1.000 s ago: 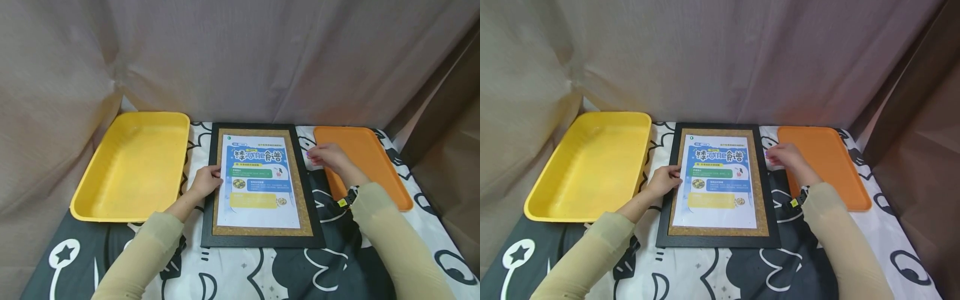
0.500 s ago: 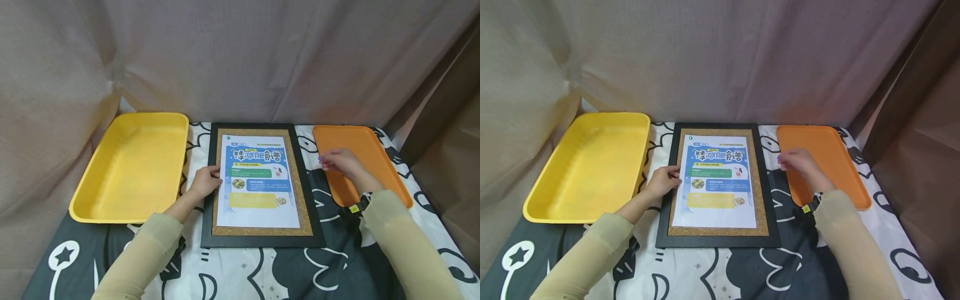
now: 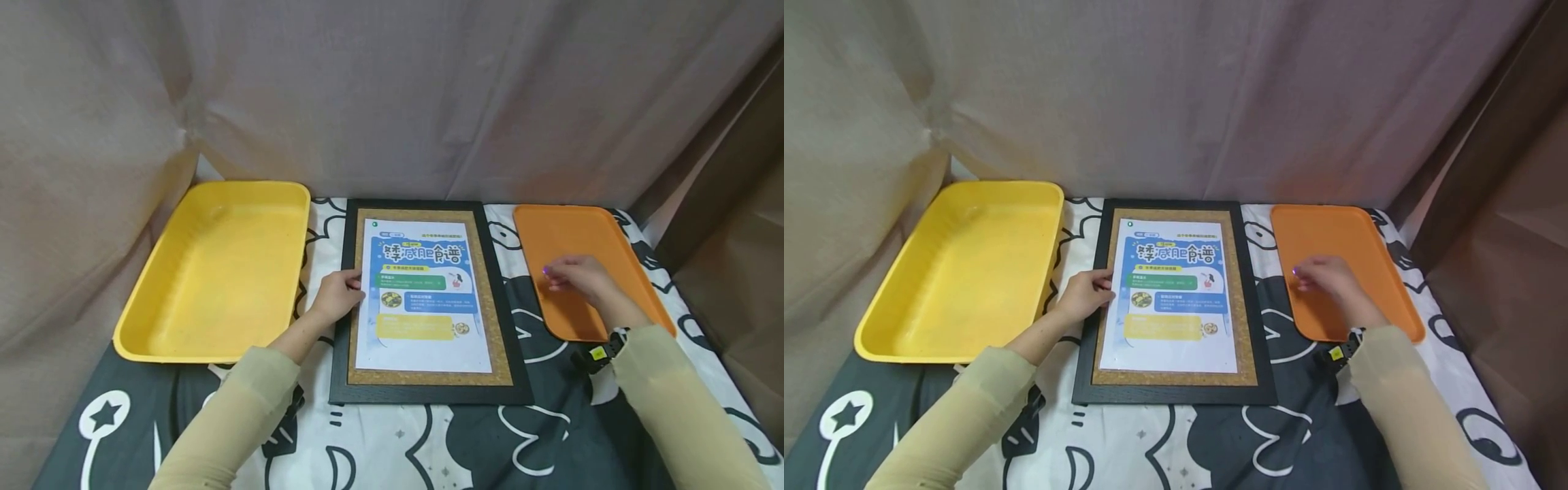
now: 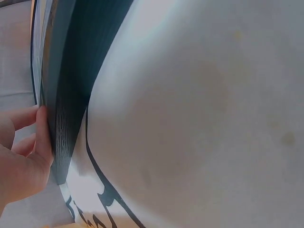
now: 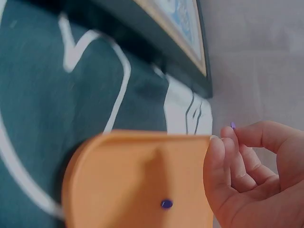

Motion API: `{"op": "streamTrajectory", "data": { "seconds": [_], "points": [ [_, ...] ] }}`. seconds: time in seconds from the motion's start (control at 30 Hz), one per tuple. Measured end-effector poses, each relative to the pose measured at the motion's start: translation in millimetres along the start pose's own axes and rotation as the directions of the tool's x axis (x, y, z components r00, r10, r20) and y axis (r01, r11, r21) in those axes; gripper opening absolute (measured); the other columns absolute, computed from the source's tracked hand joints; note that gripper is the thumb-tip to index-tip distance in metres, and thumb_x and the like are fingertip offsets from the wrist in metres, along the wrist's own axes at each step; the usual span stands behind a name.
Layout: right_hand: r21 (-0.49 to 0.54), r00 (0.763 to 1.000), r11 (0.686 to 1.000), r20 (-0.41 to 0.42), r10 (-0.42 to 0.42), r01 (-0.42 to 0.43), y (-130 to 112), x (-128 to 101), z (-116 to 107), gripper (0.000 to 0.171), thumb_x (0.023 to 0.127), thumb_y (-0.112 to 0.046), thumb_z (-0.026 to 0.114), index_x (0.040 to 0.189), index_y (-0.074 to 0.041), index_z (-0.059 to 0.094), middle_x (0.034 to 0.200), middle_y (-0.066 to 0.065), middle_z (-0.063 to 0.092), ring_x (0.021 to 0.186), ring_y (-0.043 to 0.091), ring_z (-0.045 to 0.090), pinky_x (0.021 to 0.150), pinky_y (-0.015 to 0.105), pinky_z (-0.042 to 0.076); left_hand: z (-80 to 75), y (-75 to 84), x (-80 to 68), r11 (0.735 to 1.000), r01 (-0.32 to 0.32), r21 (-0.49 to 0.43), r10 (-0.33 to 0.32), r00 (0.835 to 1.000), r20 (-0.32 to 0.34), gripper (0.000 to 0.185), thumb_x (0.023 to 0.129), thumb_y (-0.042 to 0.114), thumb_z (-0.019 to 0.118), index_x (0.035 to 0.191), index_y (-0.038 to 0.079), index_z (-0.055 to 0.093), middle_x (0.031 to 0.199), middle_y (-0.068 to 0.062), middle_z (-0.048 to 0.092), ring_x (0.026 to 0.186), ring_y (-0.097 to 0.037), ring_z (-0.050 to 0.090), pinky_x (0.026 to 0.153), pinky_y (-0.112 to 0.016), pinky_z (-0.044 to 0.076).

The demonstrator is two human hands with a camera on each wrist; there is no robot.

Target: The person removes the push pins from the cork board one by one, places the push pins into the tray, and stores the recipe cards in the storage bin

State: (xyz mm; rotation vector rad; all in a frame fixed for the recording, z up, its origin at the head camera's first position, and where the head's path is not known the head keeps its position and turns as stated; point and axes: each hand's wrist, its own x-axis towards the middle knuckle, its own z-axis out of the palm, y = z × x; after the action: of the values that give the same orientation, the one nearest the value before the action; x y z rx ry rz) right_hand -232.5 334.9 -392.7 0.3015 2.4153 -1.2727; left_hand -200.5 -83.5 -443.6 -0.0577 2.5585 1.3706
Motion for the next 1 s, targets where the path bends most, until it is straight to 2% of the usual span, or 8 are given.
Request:
{"op": "streamTrajectory", "data": {
  "seconds": [0.27,0.57,0.73,1.0],
  "points": [
    [-0.055,0.998,0.997,0.006,0.056,-0.056,23,-4,-13,0.049,0.095,-0.028,0.048,0.126,0.010,0.044,0.075,-0.016,0.060,0.070,0.003,0.060,0.072,0.016,0.054,-0.7,-0.5,0.5,1.000,-0.002,0.000,0.002,1.000,0.004,0.052,0.085,0.001,0.059,0.135,0.000,0.046,0.101,-0.014,0.060,0.081,-0.017,0.061,0.068,-0.023,0.056],
    [-0.001,0.990,0.990,0.008,0.139,-0.139,41,-5,-21,0.045,0.093,-0.029,0.051,0.121,0.007,0.052,0.070,-0.016,0.061,0.069,0.005,0.061,0.070,0.017,0.054,-1.2,-0.2,0.1,1.000,0.001,-0.005,-0.001,1.000,0.009,0.052,0.085,0.001,0.059,0.135,0.000,0.046,0.100,-0.014,0.060,0.081,-0.016,0.061,0.068,-0.023,0.056],
    [0.007,0.988,0.988,-0.001,0.155,-0.155,53,-3,-21,0.039,0.093,-0.026,0.052,0.115,0.006,0.057,0.070,-0.013,0.062,0.068,0.006,0.062,0.069,0.019,0.055,-0.9,0.1,0.7,1.000,0.010,-0.005,-0.010,1.000,0.013,0.051,0.085,0.002,0.058,0.135,0.001,0.046,0.100,-0.013,0.060,0.082,-0.017,0.061,0.068,-0.023,0.056],
    [-0.049,0.987,0.987,-0.045,0.153,-0.155,63,-1,-19,0.043,0.091,-0.025,0.055,0.115,0.010,0.056,0.068,-0.014,0.061,0.066,0.006,0.060,0.065,0.017,0.054,-0.5,0.1,0.9,1.000,0.000,0.004,0.000,1.000,0.001,0.051,0.085,0.001,0.058,0.134,0.000,0.047,0.100,-0.014,0.061,0.080,-0.017,0.061,0.067,-0.023,0.056]
  ]
}}
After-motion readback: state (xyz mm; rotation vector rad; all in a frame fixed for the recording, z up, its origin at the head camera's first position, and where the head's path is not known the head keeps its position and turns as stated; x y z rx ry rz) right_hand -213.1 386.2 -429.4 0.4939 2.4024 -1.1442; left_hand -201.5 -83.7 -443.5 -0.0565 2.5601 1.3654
